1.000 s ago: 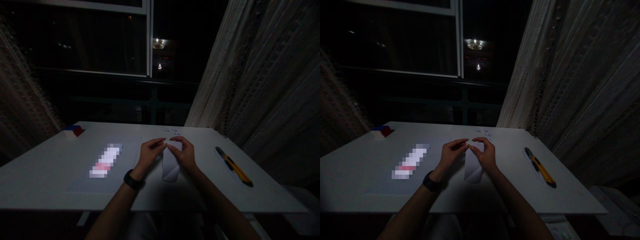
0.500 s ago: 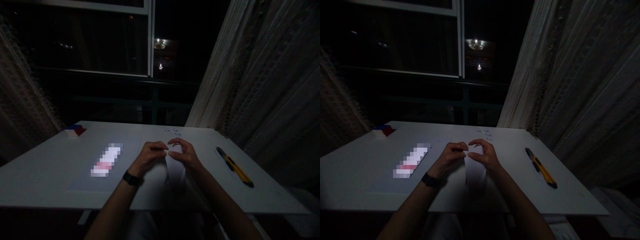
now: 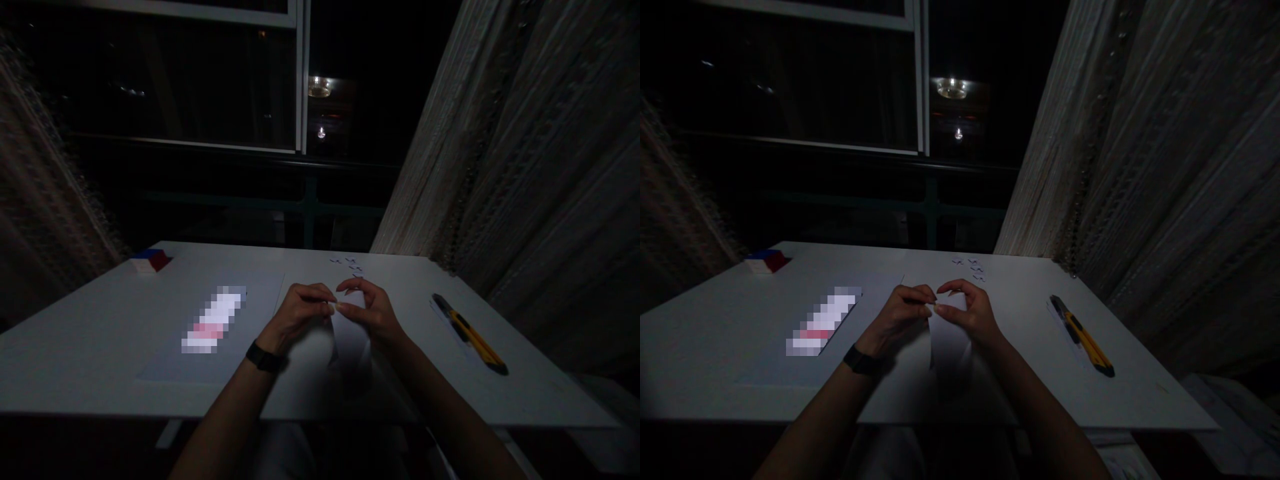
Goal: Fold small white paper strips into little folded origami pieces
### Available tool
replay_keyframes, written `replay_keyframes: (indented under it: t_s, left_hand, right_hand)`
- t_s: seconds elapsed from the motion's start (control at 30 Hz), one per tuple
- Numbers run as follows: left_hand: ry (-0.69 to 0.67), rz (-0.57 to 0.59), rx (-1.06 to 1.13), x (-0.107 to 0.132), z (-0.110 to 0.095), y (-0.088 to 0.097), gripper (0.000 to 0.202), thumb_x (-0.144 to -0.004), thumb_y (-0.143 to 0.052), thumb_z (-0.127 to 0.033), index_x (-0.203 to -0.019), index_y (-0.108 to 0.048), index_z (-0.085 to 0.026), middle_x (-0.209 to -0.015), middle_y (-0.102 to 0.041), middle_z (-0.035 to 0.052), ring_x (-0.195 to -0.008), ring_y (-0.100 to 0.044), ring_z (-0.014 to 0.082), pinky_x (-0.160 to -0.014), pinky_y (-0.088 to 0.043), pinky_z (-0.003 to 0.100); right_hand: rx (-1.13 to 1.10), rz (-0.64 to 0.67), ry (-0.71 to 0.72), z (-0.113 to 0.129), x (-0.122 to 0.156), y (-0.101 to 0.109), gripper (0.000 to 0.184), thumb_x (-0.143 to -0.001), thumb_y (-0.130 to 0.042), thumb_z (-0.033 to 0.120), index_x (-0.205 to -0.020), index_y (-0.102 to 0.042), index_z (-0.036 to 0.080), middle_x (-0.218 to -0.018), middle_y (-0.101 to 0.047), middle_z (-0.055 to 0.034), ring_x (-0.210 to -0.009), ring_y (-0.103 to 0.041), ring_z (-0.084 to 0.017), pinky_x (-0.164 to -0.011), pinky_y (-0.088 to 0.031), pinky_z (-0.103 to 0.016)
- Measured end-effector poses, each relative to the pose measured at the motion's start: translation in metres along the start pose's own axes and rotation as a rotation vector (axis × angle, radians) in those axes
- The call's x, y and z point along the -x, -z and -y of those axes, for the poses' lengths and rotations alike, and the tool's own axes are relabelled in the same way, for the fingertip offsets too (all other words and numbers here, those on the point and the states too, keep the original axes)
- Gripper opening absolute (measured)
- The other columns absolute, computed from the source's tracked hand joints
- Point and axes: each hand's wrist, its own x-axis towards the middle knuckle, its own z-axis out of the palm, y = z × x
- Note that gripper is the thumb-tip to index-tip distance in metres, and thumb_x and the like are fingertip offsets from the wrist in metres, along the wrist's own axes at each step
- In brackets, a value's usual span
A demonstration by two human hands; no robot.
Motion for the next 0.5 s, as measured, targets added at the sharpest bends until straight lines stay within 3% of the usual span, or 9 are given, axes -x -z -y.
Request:
replay_keyframes:
  t_s: [0.5]
  left_hand:
    - [0.000,0.005,-0.003,0.0002,0.0000,-0.0004,0.010,-0.056,-0.074,-0.014,-0.066,-0.071,-0.015,-0.069,-0.058,0.0026,-0.057,-0.053,0.0103,-0.050,-0.040,0.023]
  right_hand:
    - [0.075,0.023,0.060,0.0025,0.0001,0.0014,0.030,-0.058,-0.074,0.031,-0.084,-0.062,0.021,-0.070,-0.054,0.0012,-0.065,-0.050,-0.013,-0.059,-0.038,-0.024]
